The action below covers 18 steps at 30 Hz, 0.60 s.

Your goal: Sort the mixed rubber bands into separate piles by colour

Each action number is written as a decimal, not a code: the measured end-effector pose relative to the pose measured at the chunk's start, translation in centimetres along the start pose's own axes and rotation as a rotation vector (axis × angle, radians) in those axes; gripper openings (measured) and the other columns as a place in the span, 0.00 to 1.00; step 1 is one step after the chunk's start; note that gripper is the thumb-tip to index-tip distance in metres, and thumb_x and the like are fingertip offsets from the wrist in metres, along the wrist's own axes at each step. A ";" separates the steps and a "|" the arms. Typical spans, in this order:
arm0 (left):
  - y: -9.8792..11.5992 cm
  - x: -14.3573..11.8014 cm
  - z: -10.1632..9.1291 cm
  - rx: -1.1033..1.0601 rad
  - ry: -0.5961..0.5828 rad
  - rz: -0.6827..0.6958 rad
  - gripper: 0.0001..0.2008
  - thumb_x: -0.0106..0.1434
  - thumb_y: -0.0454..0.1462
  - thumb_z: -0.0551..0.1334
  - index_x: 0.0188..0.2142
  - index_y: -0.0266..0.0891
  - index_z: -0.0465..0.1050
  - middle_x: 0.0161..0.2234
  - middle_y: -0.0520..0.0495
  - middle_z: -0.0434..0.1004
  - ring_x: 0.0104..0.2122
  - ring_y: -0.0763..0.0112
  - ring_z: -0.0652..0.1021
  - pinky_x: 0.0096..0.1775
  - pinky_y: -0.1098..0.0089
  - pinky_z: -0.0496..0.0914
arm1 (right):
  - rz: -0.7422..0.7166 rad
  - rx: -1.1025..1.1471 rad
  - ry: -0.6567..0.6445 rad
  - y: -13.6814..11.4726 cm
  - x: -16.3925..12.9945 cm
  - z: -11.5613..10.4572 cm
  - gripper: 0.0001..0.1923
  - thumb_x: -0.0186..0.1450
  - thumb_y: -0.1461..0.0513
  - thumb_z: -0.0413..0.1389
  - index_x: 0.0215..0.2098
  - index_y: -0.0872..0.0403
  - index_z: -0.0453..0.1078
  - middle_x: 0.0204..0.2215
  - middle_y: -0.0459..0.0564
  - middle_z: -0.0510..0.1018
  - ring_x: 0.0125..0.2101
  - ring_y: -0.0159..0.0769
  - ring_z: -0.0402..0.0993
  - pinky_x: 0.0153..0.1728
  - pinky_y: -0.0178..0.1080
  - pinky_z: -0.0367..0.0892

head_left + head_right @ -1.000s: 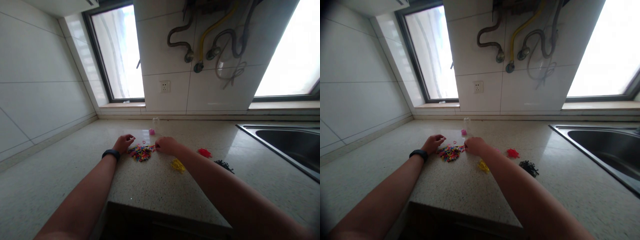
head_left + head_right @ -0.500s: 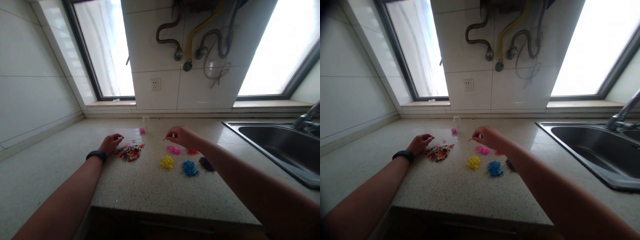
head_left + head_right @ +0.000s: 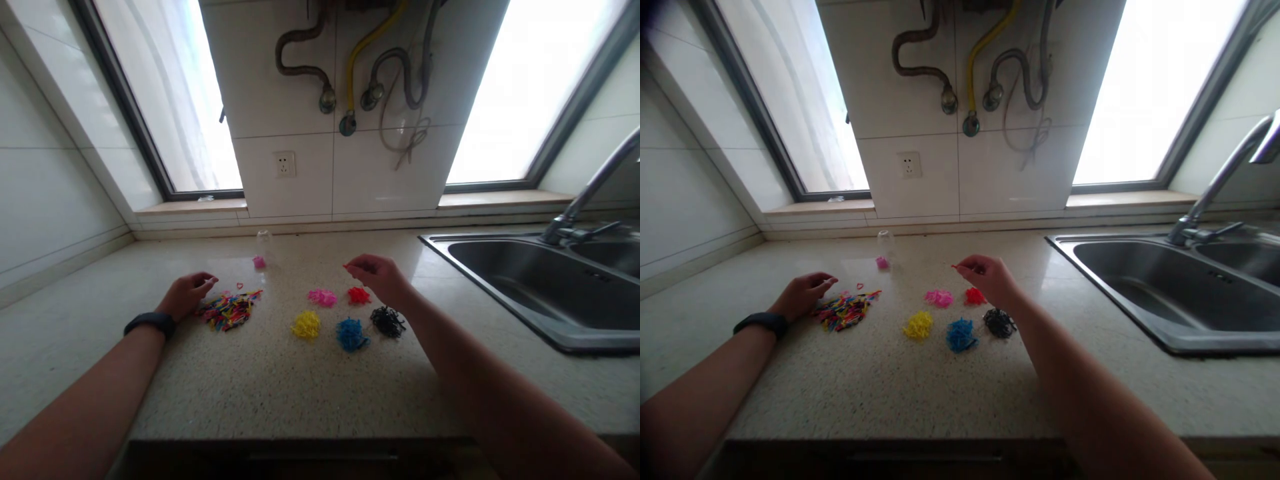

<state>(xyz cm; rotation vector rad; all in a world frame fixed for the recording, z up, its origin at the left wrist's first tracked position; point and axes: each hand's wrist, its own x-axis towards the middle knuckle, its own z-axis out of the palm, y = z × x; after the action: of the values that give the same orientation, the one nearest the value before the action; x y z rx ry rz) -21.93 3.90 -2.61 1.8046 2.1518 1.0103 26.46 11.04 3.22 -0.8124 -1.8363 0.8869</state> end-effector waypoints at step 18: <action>0.6 -0.3 -0.3 0.112 -0.060 0.007 0.28 0.58 0.58 0.56 0.42 0.37 0.77 0.27 0.49 0.76 0.26 0.66 0.73 0.29 0.70 0.65 | 0.024 0.168 -0.056 -1.2 -0.3 0.3 0.17 0.60 0.49 0.60 0.34 0.55 0.72 0.19 0.40 0.65 0.20 0.26 0.58 0.21 0.33 0.56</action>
<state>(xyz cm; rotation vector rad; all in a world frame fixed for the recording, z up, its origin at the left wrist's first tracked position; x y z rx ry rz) -21.50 3.55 -2.13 1.8674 2.2080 0.8407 26.13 10.15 4.00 -0.7122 -1.7759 1.0735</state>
